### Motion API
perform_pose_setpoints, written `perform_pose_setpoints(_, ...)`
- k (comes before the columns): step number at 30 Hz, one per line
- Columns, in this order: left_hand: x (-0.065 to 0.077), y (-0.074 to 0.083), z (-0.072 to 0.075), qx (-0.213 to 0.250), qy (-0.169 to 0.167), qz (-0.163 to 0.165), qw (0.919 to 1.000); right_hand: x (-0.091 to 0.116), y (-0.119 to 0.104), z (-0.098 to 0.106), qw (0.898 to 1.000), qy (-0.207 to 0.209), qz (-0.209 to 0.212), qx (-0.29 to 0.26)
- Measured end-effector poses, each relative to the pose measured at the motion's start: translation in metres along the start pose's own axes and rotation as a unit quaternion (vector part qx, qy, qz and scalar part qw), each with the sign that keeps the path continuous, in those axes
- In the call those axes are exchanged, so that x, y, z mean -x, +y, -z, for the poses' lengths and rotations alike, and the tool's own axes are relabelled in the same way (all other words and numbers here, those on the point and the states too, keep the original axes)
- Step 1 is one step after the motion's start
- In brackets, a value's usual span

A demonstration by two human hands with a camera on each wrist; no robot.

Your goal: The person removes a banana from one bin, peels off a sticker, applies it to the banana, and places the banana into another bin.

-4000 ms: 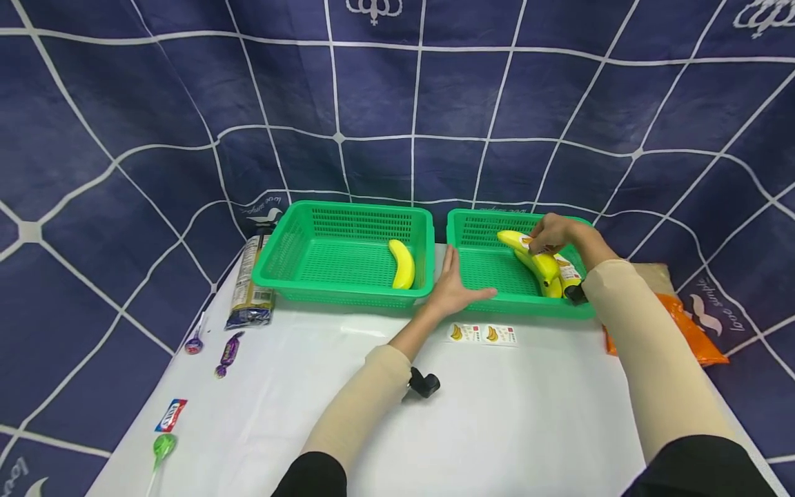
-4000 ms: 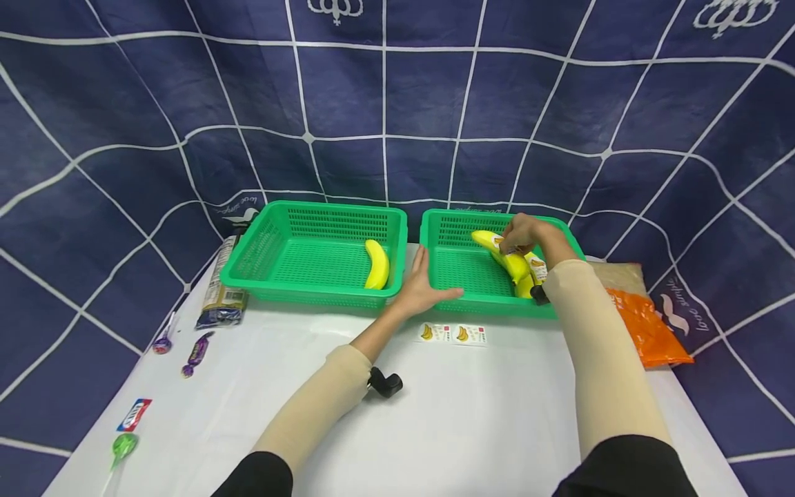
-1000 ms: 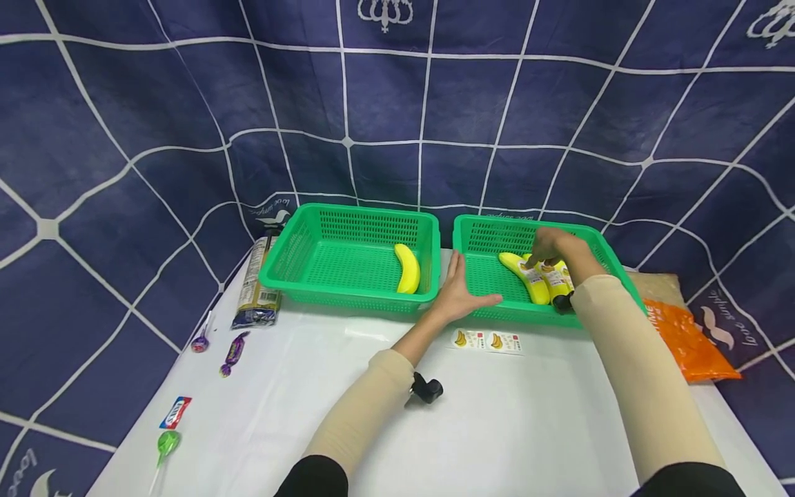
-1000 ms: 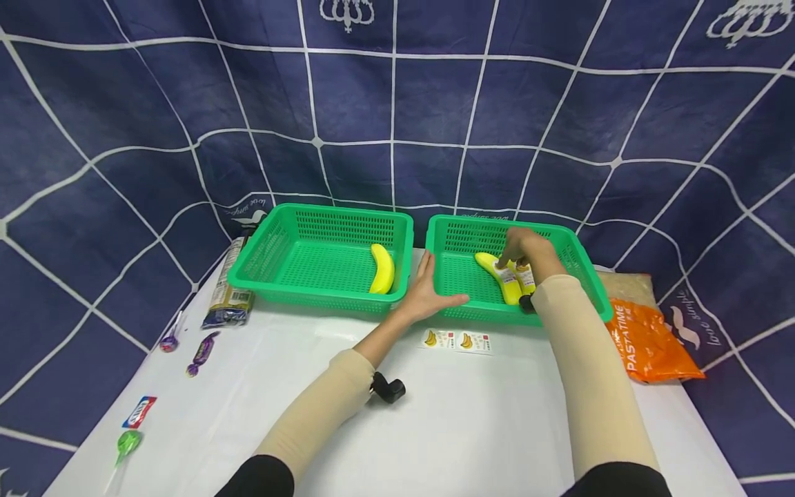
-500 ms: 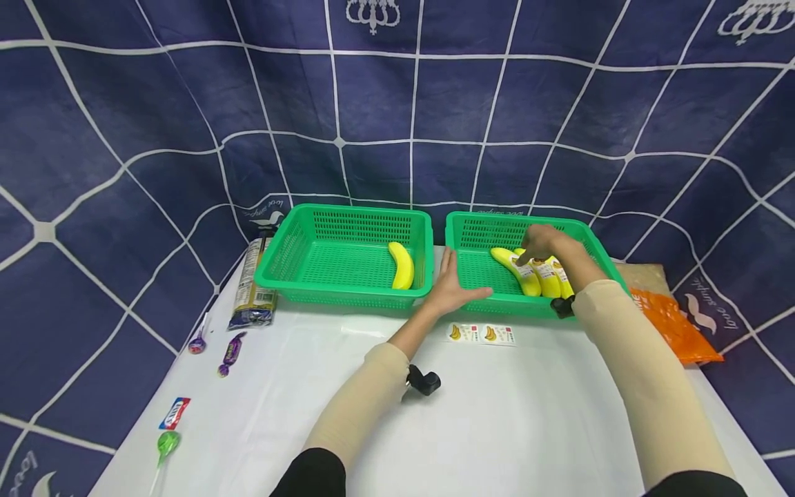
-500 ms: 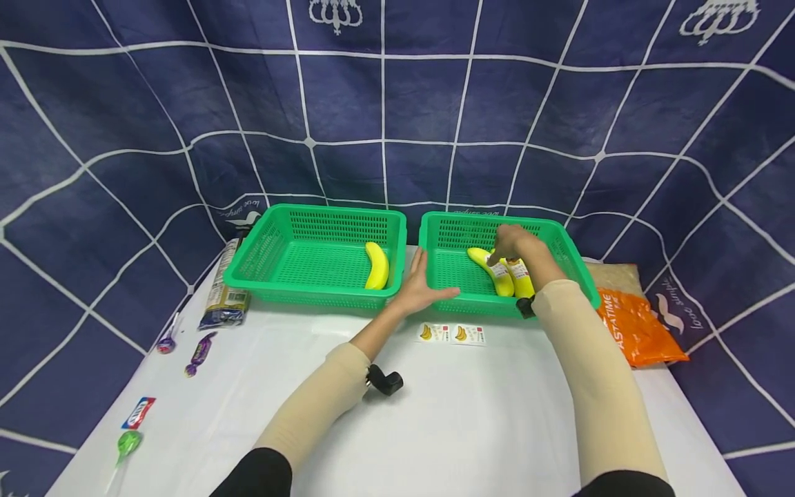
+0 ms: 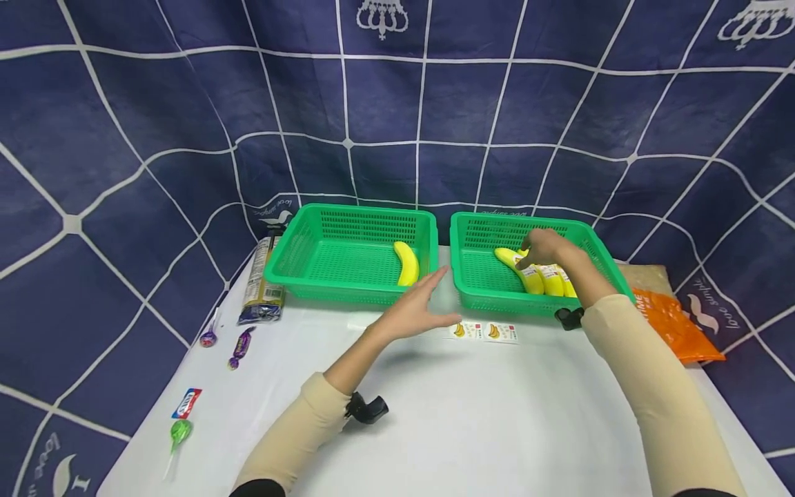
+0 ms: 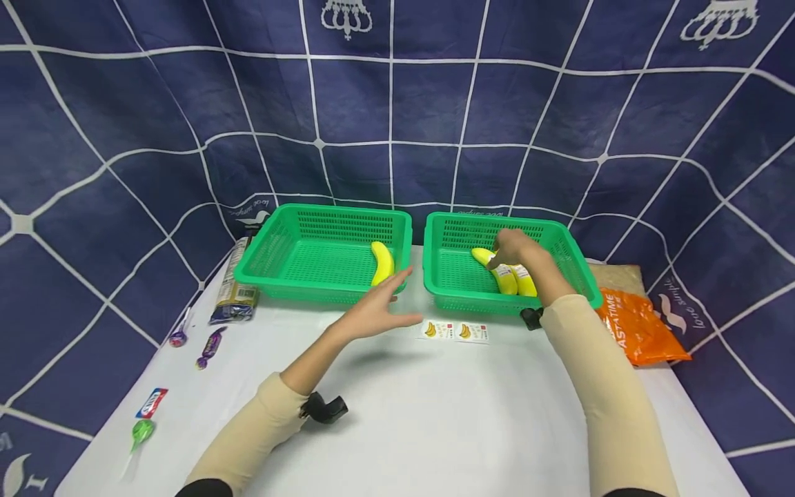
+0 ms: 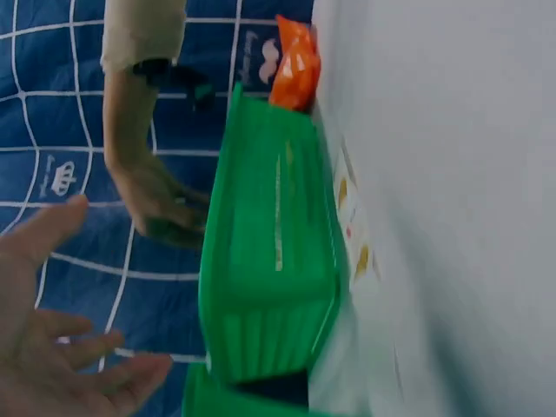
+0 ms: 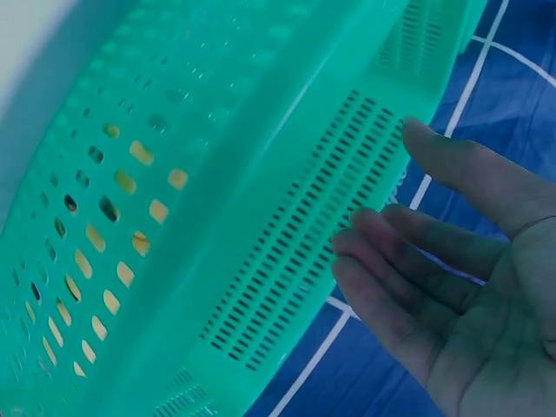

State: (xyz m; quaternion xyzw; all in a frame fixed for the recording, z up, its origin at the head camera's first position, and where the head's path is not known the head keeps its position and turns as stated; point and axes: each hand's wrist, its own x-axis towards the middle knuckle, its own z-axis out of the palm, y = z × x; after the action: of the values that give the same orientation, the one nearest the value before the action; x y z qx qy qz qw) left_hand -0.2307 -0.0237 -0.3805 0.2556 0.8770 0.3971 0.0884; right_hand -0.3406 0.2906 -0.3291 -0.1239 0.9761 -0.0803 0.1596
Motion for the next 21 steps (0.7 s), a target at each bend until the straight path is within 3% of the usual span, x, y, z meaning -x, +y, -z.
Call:
perform_pose_setpoints(2,0.010,-0.008,0.013,-0.013,0.010,-0.019,0.9997,0.005,-0.002,0.000,1.000,0.005,-0.002,-0.003)
perform_pose_setpoints(5,0.022,-0.020,0.035,-0.035,0.038,-0.017,0.9985,0.011,-0.006,0.000,1.000,0.014,-0.010,-0.012)
perform_pose_setpoints(13,0.049,-0.071,0.092,-0.095,0.121,0.051,0.9868,0.025,-0.022,-0.008,0.999,0.028,0.009,-0.032)
perform_pose_setpoints(21,0.066,-0.142,0.154,-0.088,0.157,0.132,0.9748,0.037,-0.038,-0.011,0.998,0.044,0.023,-0.033)
